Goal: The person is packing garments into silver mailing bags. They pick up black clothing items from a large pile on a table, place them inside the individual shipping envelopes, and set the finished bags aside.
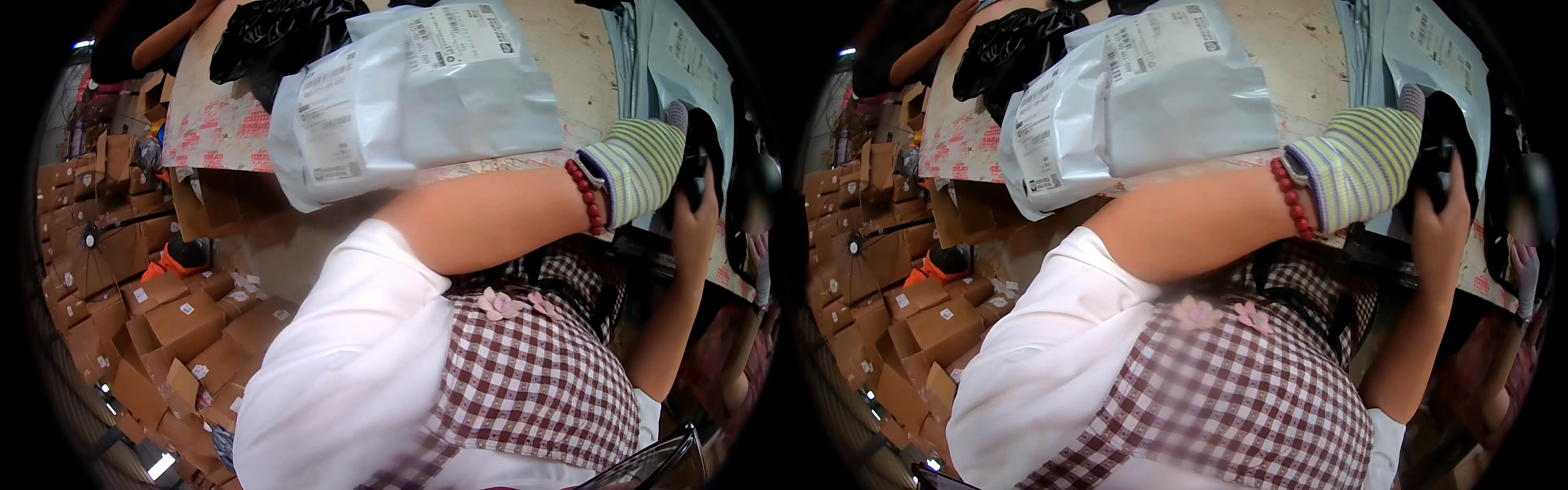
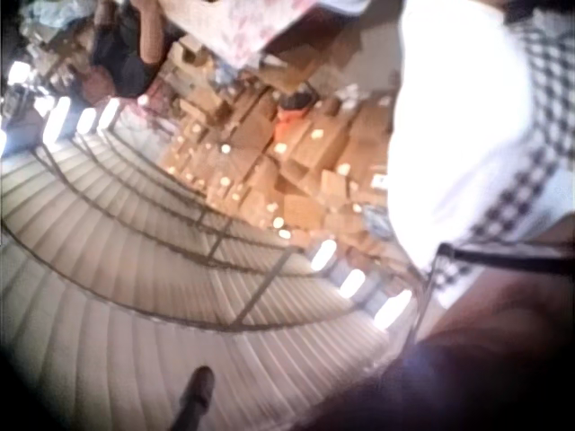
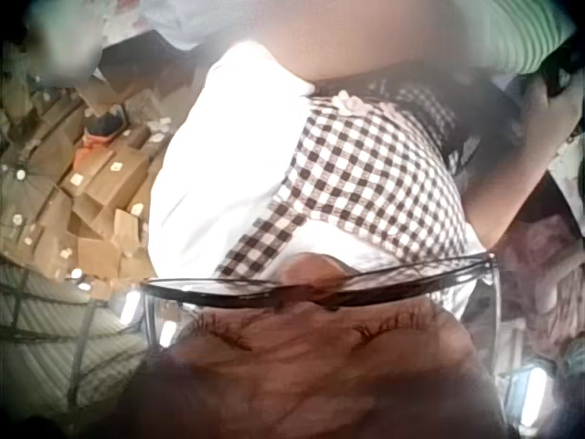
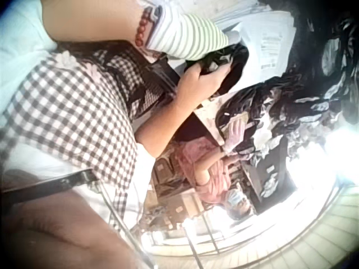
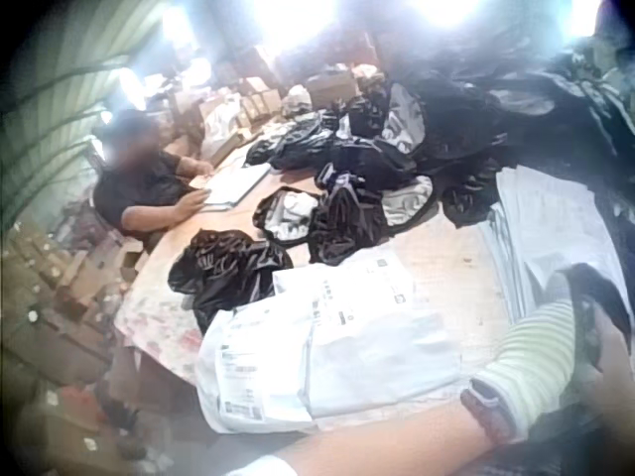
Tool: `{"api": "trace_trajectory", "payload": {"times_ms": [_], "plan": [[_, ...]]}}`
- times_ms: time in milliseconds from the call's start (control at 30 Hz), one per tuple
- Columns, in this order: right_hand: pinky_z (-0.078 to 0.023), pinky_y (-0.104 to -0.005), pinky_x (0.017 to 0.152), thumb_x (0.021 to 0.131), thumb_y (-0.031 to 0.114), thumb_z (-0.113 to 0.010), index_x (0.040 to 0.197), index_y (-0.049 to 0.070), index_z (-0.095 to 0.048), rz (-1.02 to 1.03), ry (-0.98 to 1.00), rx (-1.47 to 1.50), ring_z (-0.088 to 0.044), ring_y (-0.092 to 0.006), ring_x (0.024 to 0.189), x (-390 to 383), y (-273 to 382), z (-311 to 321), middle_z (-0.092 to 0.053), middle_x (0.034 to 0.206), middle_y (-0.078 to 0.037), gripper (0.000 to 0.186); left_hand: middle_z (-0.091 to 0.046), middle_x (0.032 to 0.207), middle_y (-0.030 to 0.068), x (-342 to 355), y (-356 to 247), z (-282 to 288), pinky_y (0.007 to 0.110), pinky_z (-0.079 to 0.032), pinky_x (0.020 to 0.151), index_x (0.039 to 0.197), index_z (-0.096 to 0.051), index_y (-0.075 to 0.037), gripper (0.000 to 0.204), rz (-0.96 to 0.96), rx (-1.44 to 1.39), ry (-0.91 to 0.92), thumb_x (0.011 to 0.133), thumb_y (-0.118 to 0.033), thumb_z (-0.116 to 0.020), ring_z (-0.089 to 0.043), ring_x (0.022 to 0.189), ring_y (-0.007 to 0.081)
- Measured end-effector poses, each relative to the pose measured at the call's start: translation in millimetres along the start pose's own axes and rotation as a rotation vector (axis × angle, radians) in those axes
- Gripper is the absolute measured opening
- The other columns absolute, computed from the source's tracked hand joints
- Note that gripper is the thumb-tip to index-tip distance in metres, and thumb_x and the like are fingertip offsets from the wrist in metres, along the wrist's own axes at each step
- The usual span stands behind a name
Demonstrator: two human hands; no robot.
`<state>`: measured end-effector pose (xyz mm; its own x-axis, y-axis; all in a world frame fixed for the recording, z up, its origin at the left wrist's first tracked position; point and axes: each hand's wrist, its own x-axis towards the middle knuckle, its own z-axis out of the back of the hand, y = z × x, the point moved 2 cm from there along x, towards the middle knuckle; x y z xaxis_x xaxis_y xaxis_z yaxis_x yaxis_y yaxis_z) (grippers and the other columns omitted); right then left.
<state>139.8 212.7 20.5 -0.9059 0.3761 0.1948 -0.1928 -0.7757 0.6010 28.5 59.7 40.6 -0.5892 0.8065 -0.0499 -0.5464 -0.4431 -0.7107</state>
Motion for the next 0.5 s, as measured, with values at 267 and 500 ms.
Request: {"api": "trace_trajectory", "payload": {"times_ms": [267, 500], "plan": [[-0.05, -0.0301, 0.09, 0.095, 0.007, -0.058, 0.15, -0.007, -0.052, -0.251, 0.086, 0.169, -0.061, -0.0166, 0.096, 16.5, -22.5, 13.8, -0.071, 0.114, -0.013, 0.056, -0.072, 0.101, 0.0329, 5.9, 5.8, 0.5, 0.044, -0.061, 0.081, 0.146, -0.031, 0.025, 0.092, 0.023, -0.419, -0.225, 0.093, -0.039, -0.071, -0.075, 0.095, 0.0418], [-0.048, -0.0315, 0.104, 0.09, 0.004, -0.057, 0.142, -0.006, -0.059, -0.199, 0.039, 0.336, -0.064, -0.0214, 0.114, 14.7, 21.4, 14.8, -0.071, 0.124, -0.016, 0.053, -0.071, 0.098, 0.0319, 7.5, 12.1, -13.9, 0.056, -0.055, 0.081, 0.142, -0.038, 0.007, 0.067, -0.137, -0.388, -0.355, 0.092, -0.023, -0.071, -0.069, 0.094, 0.0519]]}}
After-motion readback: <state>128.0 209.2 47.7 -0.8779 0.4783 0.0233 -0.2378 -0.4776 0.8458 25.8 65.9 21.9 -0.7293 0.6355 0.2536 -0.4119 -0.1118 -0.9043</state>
